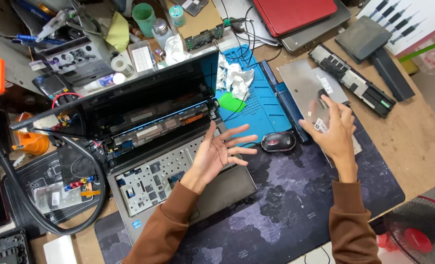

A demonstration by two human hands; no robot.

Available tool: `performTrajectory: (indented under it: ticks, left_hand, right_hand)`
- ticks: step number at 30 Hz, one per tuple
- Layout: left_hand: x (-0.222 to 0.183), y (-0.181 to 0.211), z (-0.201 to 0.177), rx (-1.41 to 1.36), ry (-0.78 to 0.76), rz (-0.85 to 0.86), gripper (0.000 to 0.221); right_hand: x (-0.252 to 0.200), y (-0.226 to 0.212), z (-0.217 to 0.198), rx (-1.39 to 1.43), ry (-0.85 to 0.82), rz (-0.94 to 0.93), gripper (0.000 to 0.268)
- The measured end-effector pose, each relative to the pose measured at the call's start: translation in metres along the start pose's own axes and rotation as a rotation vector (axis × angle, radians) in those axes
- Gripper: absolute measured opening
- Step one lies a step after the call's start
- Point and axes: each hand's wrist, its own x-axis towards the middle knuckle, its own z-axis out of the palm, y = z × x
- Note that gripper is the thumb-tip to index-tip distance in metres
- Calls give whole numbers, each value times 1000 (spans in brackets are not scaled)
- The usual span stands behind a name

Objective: Installing a motherboard and keyboard into a laptop chassis during a repair process.

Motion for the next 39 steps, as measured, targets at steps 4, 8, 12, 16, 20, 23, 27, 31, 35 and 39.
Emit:
performTrajectory:
  ticks: [4,8,12,16,20,23,27,31,35,39]
  left_hand:
    - [-4,-1,-7,47,58,31,89]
    - [-18,21,14,96,199,19,77]
    - [-22,23,8,366,318,105,55]
    - [-33,25,0,930,401,229,18]
    - [-39,14,-41,1258,505,313,22]
    - [-56,20,-56,1592,545,465,16]
    - [-91,29,-77,1936,754,609,8]
    - [-143,40,-100,2024,973,607,20]
    - [-186,38,-84,2094,1283,538,29]
    - [-213,33,-58,1704,1467,327,39]
  right_hand:
    - [12,11,9,-54,57,0,85]
    - [14,9,12,-105,14,-43,86]
    - [6,-8,10,-119,83,-139,79]
    - [-3,-32,17,-159,79,-340,61]
    - [-35,-75,55,47,106,-598,30]
    - [-58,-99,90,124,1,-604,33]
    - [-73,-117,124,171,-67,-634,56]
    - [-77,-122,136,213,35,-599,60]
    - [-76,-110,144,401,-9,-442,51]
    - [-74,-99,151,376,-37,-341,46]
